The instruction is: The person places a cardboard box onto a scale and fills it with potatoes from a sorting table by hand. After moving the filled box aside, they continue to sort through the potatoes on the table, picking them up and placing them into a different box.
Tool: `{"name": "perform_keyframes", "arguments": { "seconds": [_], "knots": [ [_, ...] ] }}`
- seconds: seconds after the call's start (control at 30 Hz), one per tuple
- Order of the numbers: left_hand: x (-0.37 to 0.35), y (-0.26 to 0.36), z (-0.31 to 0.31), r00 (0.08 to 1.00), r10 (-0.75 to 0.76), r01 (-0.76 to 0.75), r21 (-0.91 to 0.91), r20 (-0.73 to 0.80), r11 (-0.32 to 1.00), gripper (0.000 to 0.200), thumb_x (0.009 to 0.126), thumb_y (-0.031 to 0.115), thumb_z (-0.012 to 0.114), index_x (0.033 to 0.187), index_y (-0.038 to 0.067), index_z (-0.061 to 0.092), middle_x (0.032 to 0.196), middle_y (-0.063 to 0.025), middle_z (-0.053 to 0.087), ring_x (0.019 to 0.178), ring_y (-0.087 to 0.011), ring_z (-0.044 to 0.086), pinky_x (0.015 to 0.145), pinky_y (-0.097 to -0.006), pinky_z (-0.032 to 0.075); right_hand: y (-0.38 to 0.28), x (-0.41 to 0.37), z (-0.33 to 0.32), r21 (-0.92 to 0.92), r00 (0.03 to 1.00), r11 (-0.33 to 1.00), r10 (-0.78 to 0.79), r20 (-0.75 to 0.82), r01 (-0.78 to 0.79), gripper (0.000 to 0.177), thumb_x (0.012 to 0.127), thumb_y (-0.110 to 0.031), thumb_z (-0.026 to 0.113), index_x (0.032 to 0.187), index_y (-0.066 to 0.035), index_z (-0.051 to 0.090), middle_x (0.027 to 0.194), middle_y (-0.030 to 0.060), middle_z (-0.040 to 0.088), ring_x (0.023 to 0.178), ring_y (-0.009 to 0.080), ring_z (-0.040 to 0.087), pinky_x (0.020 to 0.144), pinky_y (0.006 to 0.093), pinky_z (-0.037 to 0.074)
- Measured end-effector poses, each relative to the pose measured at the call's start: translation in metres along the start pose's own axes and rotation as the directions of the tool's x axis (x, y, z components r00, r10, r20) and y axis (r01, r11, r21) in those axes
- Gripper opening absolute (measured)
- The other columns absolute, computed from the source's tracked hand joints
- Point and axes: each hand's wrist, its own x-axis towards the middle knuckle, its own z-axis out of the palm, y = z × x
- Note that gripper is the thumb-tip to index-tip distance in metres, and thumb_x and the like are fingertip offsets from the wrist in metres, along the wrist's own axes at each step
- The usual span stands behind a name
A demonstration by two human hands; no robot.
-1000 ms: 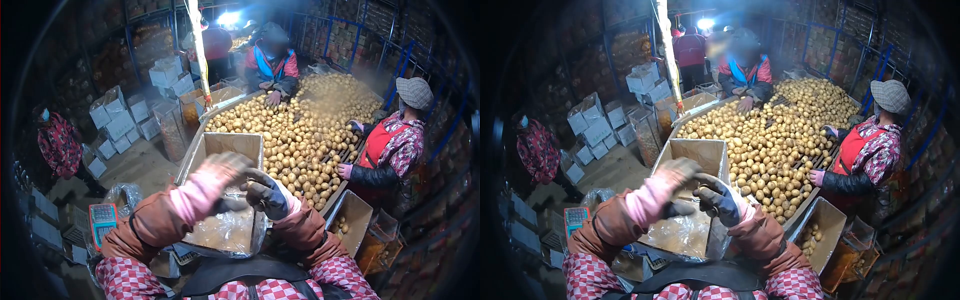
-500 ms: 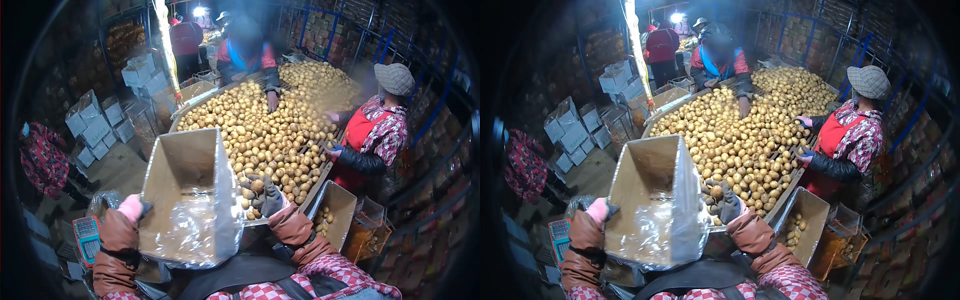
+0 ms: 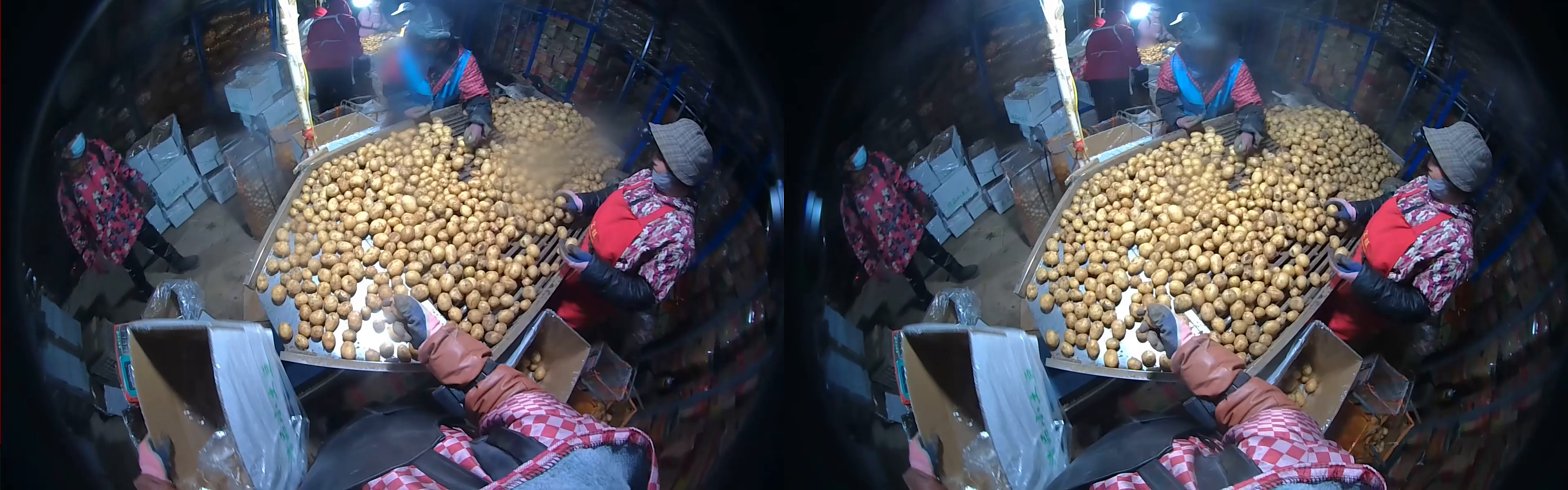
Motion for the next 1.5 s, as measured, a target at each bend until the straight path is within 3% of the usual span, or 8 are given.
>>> {"name": "perform_keyframes", "arguments": {
  "seconds": [0.07,0.13,0.17,0.4,1.0,1.07,1.3,1.5],
  "knots": [
    [-0.003,-0.082,0.018,0.980,0.152,-0.152,-0.006,0.130,0.988,0.026,0.096,0.029,0.060,0.111,0.008,0.060,0.073,-0.0041,0.054,0.061,-0.0171,0.051,0.054,-0.0362,0.045,0.005,0.007,0.005,-0.050,1.000,0.999,0.001,0.008,0.000,0.060,0.095,-0.058,0.052,0.118,-0.003,0.056,0.085,0.0033,0.061,0.057,0.0076,0.051,0.046,0.0210,0.039],
    [-0.005,-0.165,0.033,0.783,-0.301,0.522,-0.312,0.545,0.794,0.029,0.095,0.035,0.061,0.113,0.012,0.061,0.078,-0.0045,0.058,0.064,-0.0170,0.054,0.060,-0.0343,0.048,0.001,0.006,0.018,-0.098,1.000,0.995,-0.002,0.012,0.003,0.062,0.095,-0.059,0.051,0.120,-0.003,0.055,0.089,0.0040,0.061,0.062,0.0082,0.053,0.048,0.0218,0.041],
    [-0.048,-0.038,0.018,0.898,-0.230,0.135,0.261,0.376,0.956,0.052,0.094,0.052,0.057,0.133,0.018,0.055,0.103,-0.0112,0.069,0.086,-0.0174,0.063,0.069,-0.0338,0.052,-0.008,-0.002,0.030,-0.164,1.000,0.986,0.013,0.013,-0.011,0.063,0.095,-0.060,0.050,0.120,-0.003,0.055,0.091,0.0045,0.060,0.065,0.0085,0.053,0.050,0.0226,0.042],
    [-0.010,0.015,0.126,0.911,-0.360,0.155,0.640,0.203,0.753,0.031,0.083,0.019,0.064,0.111,0.008,0.071,0.118,-0.0214,0.065,0.112,-0.0365,0.061,0.095,-0.0461,0.049,0.016,-0.010,0.020,-0.197,0.997,0.980,0.005,-0.074,-0.020,0.066,0.094,-0.063,0.049,0.121,-0.003,0.054,0.092,0.0035,0.057,0.065,0.0105,0.054,0.052,0.0246,0.044],
    [0.181,0.127,0.330,0.808,-0.470,0.405,0.245,0.354,0.881,0.040,0.097,0.020,0.045,0.134,0.010,0.057,0.133,-0.0121,0.060,0.127,-0.0306,0.054,0.104,-0.0391,0.046,-0.036,-0.044,0.017,-0.085,0.836,0.986,0.074,-0.544,-0.143,0.056,0.096,-0.054,0.051,0.131,-0.011,0.050,0.073,0.0012,0.056,0.049,0.0110,0.050,0.043,0.0247,0.040],
    [0.246,0.010,0.459,0.663,0.187,-0.584,0.344,0.725,0.735,0.058,0.095,0.030,0.053,0.151,0.022,0.037,0.152,-0.0044,0.042,0.139,-0.0223,0.041,0.112,-0.0339,0.036,-0.030,-0.040,0.013,-0.123,0.863,0.987,0.029,-0.505,-0.105,0.056,0.094,-0.058,0.054,0.125,-0.011,0.054,0.073,0.0014,0.057,0.049,0.0112,0.051,0.043,0.0260,0.039],
    [0.218,0.108,0.393,0.778,-0.454,0.373,0.262,0.434,0.890,0.032,0.098,0.020,0.048,0.125,0.012,0.063,0.130,-0.0135,0.061,0.124,-0.0295,0.056,0.103,-0.0383,0.045,-0.011,-0.022,0.026,-0.155,0.819,0.970,0.066,-0.570,-0.186,0.070,0.092,-0.064,0.053,0.134,-0.008,0.049,0.077,0.0010,0.060,0.049,0.0092,0.050,0.037,0.0236,0.035],
    [0.214,0.122,0.363,0.725,-0.304,0.147,0.293,0.618,0.945,0.044,0.092,0.025,0.062,0.135,0.020,0.055,0.135,-0.0155,0.057,0.125,-0.0320,0.054,0.102,-0.0416,0.045,-0.021,-0.002,0.073,-0.175,0.850,0.951,0.135,-0.510,-0.256,0.073,0.087,-0.067,0.058,0.135,-0.015,0.045,0.092,0.0010,0.056,0.054,0.0049,0.046,0.040,0.0175,0.034]
  ]
}}
